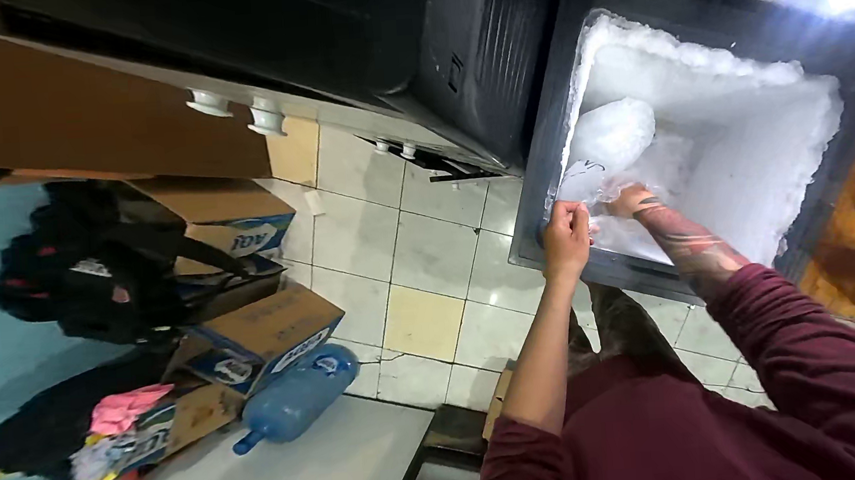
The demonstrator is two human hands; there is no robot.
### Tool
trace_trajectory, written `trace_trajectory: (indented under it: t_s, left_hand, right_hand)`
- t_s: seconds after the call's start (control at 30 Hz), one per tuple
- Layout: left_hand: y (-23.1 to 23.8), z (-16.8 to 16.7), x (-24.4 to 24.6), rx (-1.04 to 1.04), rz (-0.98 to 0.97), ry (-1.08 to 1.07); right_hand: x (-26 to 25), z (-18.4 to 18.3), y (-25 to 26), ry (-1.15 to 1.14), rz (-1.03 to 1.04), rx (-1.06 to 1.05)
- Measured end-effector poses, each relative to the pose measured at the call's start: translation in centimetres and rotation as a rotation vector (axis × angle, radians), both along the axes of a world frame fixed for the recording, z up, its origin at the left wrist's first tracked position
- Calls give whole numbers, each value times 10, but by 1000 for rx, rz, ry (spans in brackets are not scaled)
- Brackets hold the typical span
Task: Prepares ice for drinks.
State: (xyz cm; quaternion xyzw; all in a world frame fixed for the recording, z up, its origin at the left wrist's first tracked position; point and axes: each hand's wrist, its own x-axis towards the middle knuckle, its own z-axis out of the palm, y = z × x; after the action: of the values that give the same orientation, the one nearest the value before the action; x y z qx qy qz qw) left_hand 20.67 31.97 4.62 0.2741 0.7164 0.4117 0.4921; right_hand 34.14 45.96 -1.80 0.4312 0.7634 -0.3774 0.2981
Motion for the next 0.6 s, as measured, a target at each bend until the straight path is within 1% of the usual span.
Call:
trace_trajectory:
  t_s: [0.03, 0.1, 0.17, 0.23, 0.27, 0.33, 0.5, 0.6]
  left_hand:
    - [-1, 2, -4, -16, -9, -6]
    - [-3, 7, -16, -55, -27, -15]
    - [-2, 13, -25, -70, -51, -5]
    - [-3, 18, -29, -82, -79, -1]
    - [-3, 19, -30, -79, -92, 12]
    - [-5, 21, -32, -74, -133, 65]
    - [-15, 42, -33, -104, -301, 275]
    - [-15, 48, -33, -62, -321, 306]
  right_hand:
    - [0, -12, 11, -26, 65, -87]
    - [8, -28, 17, 54, 134, -51]
    - [4, -22, 15, 32, 178, -42]
    - [0, -17, 9, -82, 181, -93]
    - [-2, -12, 9, -113, 151, -109]
    - [-1, -6, 9, -100, 48, -94]
    - [17, 11, 9, 100, -157, -87]
    - [27, 27, 12, 124, -179, -66]
